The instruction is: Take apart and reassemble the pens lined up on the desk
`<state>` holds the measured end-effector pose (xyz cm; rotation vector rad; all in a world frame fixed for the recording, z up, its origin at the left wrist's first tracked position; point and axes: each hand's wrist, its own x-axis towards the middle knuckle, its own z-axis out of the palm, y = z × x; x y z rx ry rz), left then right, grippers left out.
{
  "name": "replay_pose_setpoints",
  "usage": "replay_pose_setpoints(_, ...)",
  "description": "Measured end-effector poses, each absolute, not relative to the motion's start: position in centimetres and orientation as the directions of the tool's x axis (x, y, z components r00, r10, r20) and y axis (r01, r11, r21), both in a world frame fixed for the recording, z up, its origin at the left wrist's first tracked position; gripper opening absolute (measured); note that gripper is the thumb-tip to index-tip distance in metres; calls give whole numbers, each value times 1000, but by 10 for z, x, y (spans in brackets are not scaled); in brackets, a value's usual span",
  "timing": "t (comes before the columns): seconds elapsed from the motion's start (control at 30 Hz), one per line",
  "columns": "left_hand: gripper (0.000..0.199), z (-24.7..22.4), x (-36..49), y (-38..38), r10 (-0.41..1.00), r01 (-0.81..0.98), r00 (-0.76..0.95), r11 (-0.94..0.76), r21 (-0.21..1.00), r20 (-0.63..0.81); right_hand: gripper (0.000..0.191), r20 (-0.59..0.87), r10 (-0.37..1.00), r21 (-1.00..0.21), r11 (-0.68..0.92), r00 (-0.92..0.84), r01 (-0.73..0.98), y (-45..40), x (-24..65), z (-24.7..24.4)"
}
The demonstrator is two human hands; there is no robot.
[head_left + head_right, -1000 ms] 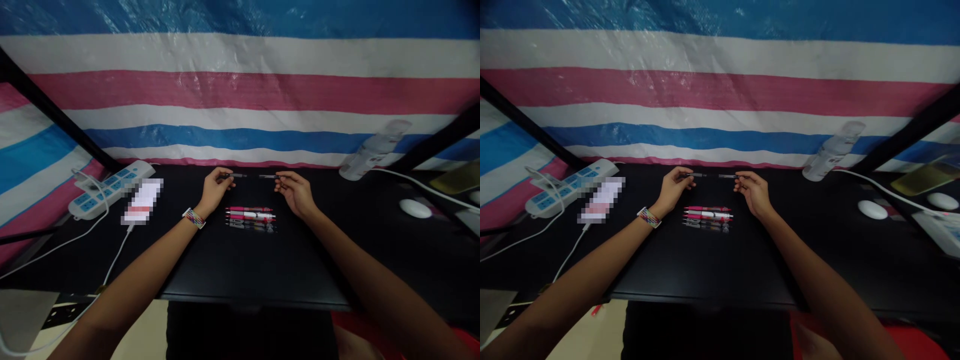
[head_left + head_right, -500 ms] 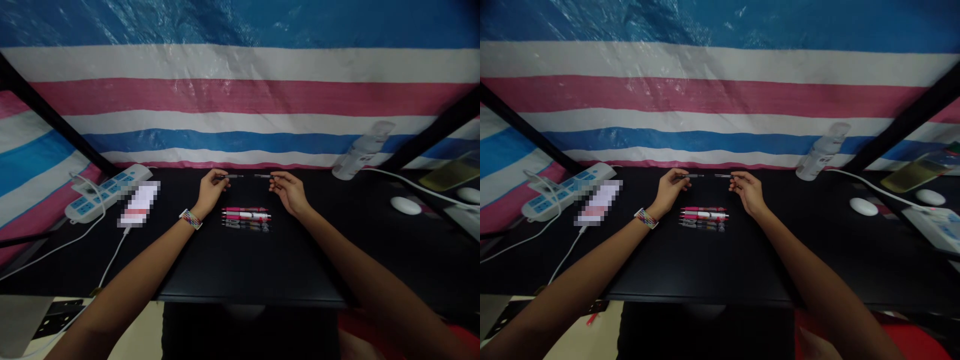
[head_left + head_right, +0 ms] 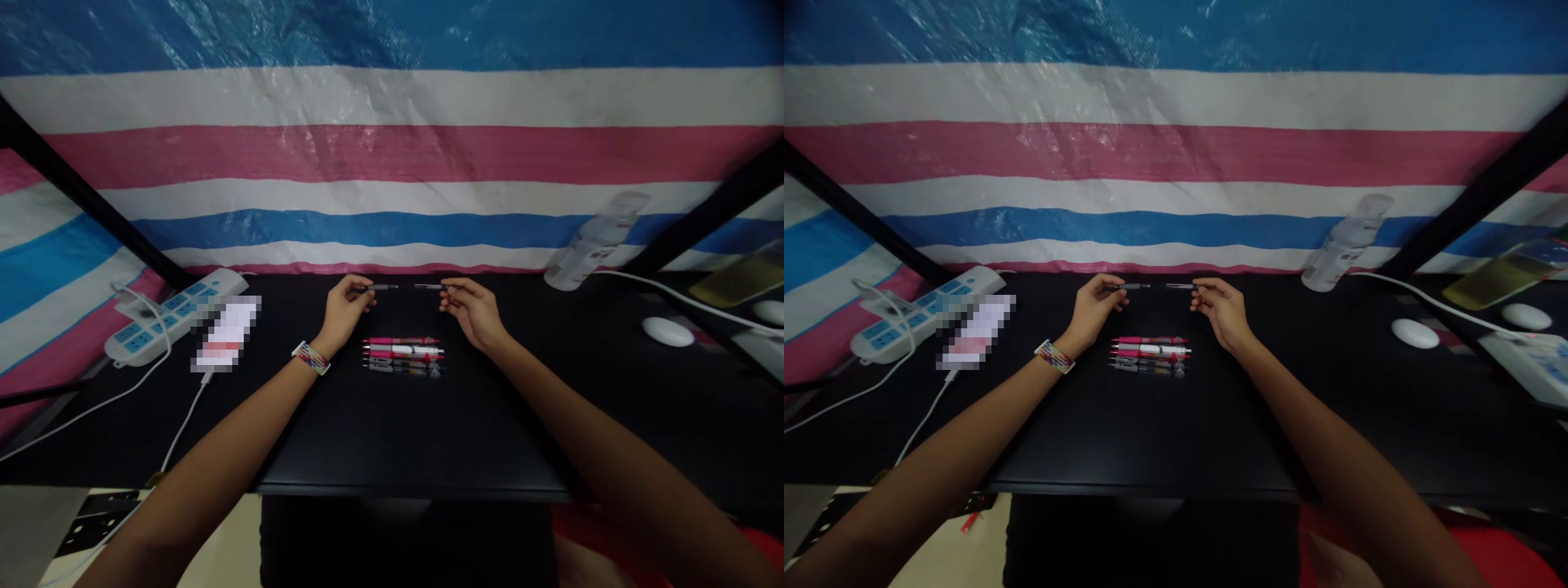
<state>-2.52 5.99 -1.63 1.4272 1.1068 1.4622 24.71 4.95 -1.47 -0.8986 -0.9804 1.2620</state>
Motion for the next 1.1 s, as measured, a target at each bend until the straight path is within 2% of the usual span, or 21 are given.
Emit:
replay_pose_setpoints(0.47,16,-13,-24,59,955,36,-65,-288,957,289,22,83,996,-939,92,43,-332,49,246,-14)
replay_pose_setpoints(0.73,16,-15,-25,60,951,48,-46,-304,951,307,18,85,996,-941,92,35,-324,50,246,-14)
replay_pose_setpoints(1.1,17,-14,-25,59,954,42,-42,-296,954,298,26,78,996,-939,84,31,-334,49,245,-12)
